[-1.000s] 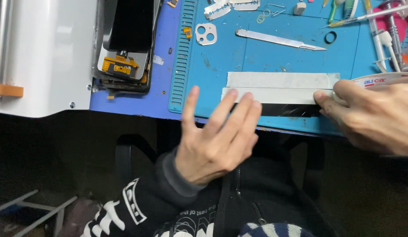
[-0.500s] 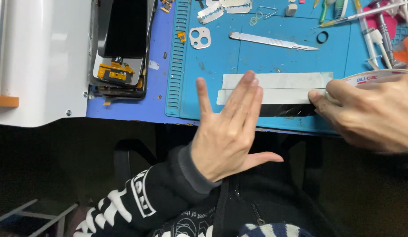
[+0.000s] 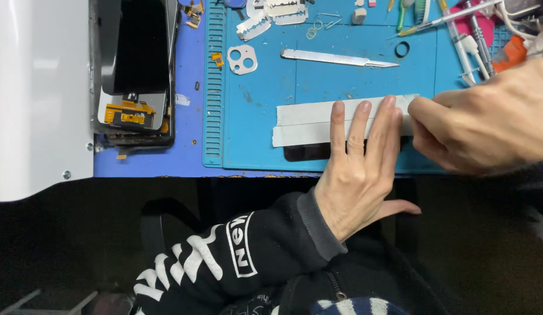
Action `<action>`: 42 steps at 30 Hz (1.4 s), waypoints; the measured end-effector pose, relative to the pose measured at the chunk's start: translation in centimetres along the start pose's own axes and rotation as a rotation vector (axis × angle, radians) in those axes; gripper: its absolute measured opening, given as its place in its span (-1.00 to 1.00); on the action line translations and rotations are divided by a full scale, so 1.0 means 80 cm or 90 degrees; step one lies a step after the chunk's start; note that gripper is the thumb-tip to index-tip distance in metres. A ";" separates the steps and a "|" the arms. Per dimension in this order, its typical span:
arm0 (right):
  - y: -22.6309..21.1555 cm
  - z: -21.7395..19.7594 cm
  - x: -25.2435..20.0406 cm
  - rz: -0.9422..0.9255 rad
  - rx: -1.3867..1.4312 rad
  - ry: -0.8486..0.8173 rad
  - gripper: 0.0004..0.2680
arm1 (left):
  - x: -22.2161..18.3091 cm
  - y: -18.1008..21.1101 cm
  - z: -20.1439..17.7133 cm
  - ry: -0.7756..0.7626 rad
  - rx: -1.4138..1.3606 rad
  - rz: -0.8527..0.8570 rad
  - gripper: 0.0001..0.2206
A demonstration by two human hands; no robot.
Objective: The person holds a cracked phone display assembly and uses tweezers to pry at its edge, then turns the panel over to view its back. They lay the panel on the work mat, apply strips of tape over its surface, and cut the tape with scissors.
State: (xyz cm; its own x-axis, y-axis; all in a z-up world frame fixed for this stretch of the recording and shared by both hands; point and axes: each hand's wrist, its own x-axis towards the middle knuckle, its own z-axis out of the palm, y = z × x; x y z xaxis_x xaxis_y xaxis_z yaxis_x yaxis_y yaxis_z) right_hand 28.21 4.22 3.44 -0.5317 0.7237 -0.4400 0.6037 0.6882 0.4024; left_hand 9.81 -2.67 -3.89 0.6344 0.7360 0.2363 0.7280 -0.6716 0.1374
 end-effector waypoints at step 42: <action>-0.032 0.005 -0.027 0.235 0.162 0.091 -0.93 | 0.064 -0.024 0.011 0.163 -0.332 -0.071 -0.83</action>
State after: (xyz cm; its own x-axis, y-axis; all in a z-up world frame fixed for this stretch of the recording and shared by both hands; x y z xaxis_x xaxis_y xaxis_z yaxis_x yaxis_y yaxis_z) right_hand 28.03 0.89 3.05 -0.3192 0.9300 -0.1824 0.8849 0.3614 0.2937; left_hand 11.86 2.46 -3.76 0.4311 0.8038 0.4098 0.5216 -0.5927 0.6138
